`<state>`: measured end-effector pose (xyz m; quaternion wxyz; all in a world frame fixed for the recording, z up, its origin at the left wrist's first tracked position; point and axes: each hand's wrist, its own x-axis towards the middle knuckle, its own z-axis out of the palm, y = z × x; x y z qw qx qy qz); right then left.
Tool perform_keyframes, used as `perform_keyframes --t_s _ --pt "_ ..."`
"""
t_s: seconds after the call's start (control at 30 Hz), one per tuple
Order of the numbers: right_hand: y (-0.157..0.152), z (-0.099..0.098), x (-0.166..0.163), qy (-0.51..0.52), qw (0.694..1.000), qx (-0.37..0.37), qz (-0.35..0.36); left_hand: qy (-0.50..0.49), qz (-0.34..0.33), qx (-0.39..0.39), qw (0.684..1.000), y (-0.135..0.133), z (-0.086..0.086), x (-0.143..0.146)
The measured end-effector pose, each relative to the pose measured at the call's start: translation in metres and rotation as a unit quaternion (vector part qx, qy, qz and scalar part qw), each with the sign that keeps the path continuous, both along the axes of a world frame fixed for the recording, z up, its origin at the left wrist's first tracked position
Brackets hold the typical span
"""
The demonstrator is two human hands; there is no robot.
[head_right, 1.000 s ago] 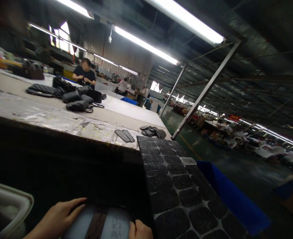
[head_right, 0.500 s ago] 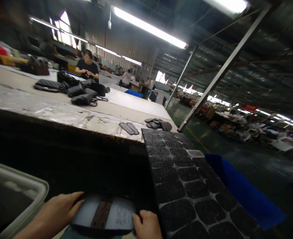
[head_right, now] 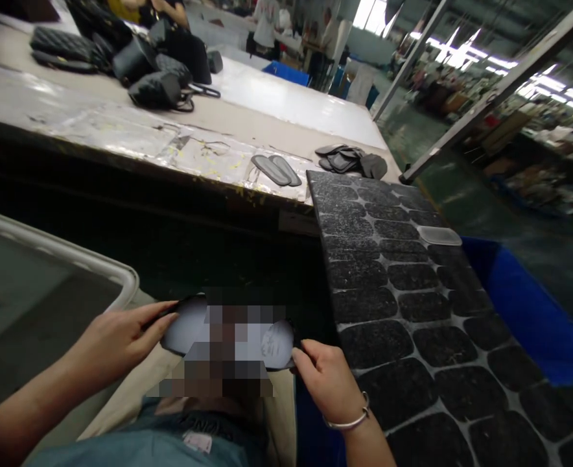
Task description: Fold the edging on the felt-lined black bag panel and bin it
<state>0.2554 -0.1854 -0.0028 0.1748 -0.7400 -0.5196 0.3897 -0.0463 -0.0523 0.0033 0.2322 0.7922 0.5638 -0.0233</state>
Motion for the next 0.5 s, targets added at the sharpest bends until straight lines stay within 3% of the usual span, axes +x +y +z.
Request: perform_keyframes --t_s 0.13,0.23,0.37,0.43,0.5 --pt "0.0 0.002 0.004 -0.038 0.999 0.009 0.029 -0.002 0.012 0.016 1.0 -0.004 -0.007 -0.002" --pt "0.0 0.003 0.01 -0.006 0.999 -0.015 0.033 -0.012 0.013 0.034 0.999 -0.003 -0.01 -0.004" --pt "0.001 0.009 0.017 0.106 0.989 -0.069 -0.079 -0.025 0.003 0.031 0.999 -0.002 -0.011 -0.005" --pt "0.005 0.013 0.016 0.087 0.988 -0.072 -0.104 -0.029 -0.01 0.032 0.999 -0.002 -0.009 -0.005" --pt "0.012 0.017 0.011 0.012 0.995 -0.062 -0.073 -0.025 -0.025 0.039 0.999 -0.002 -0.006 -0.004"
